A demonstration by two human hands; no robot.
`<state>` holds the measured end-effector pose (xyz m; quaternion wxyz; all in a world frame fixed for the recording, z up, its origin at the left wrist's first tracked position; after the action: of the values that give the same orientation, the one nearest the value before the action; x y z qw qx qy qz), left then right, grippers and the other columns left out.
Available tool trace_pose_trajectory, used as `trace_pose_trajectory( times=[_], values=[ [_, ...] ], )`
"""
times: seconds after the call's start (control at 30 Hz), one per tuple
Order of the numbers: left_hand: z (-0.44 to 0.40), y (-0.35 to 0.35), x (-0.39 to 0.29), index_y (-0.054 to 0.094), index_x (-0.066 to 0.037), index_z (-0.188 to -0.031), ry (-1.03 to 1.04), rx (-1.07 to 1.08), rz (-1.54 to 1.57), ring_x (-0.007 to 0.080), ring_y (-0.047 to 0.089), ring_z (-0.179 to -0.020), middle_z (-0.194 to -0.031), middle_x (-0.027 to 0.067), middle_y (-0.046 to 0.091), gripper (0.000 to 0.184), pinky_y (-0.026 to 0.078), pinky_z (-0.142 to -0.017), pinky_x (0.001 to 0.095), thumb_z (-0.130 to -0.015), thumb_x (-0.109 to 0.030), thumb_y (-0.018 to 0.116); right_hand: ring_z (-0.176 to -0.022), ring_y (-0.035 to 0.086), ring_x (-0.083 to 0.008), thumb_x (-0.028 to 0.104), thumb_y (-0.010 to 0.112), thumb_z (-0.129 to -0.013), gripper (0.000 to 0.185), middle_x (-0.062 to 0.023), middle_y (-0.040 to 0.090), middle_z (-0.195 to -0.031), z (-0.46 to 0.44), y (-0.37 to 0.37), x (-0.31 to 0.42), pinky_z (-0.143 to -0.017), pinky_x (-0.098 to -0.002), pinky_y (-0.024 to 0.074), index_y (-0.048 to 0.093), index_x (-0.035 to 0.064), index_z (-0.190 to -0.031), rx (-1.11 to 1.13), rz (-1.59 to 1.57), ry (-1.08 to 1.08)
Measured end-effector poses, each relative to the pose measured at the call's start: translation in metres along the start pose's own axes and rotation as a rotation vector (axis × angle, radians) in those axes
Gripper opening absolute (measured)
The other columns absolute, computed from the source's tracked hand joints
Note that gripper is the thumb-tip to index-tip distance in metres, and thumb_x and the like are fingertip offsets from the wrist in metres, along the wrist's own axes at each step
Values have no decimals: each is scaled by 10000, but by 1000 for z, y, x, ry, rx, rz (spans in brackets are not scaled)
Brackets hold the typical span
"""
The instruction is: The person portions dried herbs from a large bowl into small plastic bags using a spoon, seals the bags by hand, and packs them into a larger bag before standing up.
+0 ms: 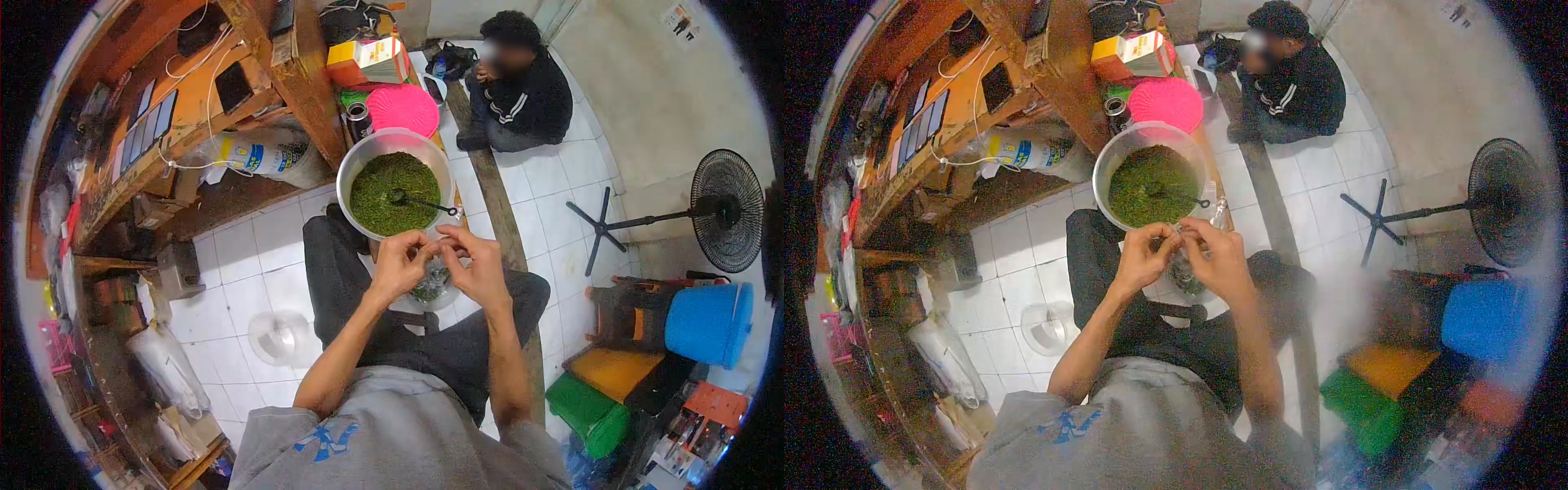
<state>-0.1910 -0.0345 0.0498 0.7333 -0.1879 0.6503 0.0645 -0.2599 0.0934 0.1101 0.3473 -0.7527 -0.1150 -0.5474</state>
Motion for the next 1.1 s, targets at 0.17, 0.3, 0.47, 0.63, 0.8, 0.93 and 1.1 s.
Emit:
trace_pose_trajectory(
  times=[0.17, 0.3, 0.47, 0.63, 0.8, 0.93, 1.1],
  values=[
    [-4, 6, 12, 715, -6, -850, 74, 27, 271, 54, 509, -600, -643, 1, 625, 135, 417, -550, 260, -926, -117, 709, -829, 761, -243, -8, 658, -901, 292, -186, 747, -904, 6, 9, -36, -752, -331, 623, 659, -32, -1192, -171, -358, 210],
    [-2, -12, -6, 701, -7, -801, 106, -80, -232, 147, 605, -579, -660, 65, 646, 137, 479, -554, 322, -861, -126, 733, -758, 748, -232, -16, 670, -859, 326, -185, 726, -837, -2, 5, -20, -697, -335, 609, 660, -28, -1185, -112, -67, 116],
    [-3, -26, -28, 720, -14, -960, 156, -145, -330, 252, 691, -662, -782, 114, 698, 257, 554, -638, 371, -810, -209, 794, -697, 729, -202, -20, 686, -844, 342, -171, 724, -818, -13, -17, -10, -635, -314, 582, 665, -26, -1185, -221, 170, 45],
    [-23, -42, 3, 410, -57, -1493, 67, -172, 299, 143, 656, -780, -909, 48, 684, 752, 549, -666, 295, -870, -175, 815, -745, 710, -140, -39, 685, -885, 339, -119, 739, -853, -20, -18, -8, -668, -273, 580, 626, -23, -1218, -181, -277, 215],
    [-23, -43, -13, 565, -28, -1362, 7, -73, 377, 49, 592, -659, -737, -21, 596, 509, 481, -591, 207, -884, 45, 724, -781, 684, -117, -84, 704, -845, 333, -100, 724, -902, -18, -18, -20, -689, -257, 573, 649, -21, -1167, -242, -515, 194],
    [-18, -52, -31, 615, -25, -1310, 47, -99, 115, 141, 658, -746, -866, 71, 683, 457, 522, -681, 268, -871, -26, 739, -797, 679, -130, -97, 729, -809, 246, -102, 726, -933, -24, -22, -17, -690, -258, 554, 728, -47, -1050, -124, -311, 142],
    [1, -68, -78, 476, -68, -1471, 445, -241, -476, 339, 577, -1254, -1355, 204, 588, 838, 439, -1062, 467, -747, -253, 856, -833, 696, -125, -34, 756, -763, 344, -126, 745, -992, -25, -9, 1, -711, -242, 559, 747, -32, -1107, 113, -72, 220]
  ],
)
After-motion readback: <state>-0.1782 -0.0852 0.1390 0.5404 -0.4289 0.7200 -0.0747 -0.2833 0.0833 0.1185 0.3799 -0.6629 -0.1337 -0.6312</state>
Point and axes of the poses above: each hand's wrist, its own z-axis away from the middle knuckle, its own y-axis out of the palm, x = y × z, the point moved 8 cm from there along -z, towards the middle knuckle
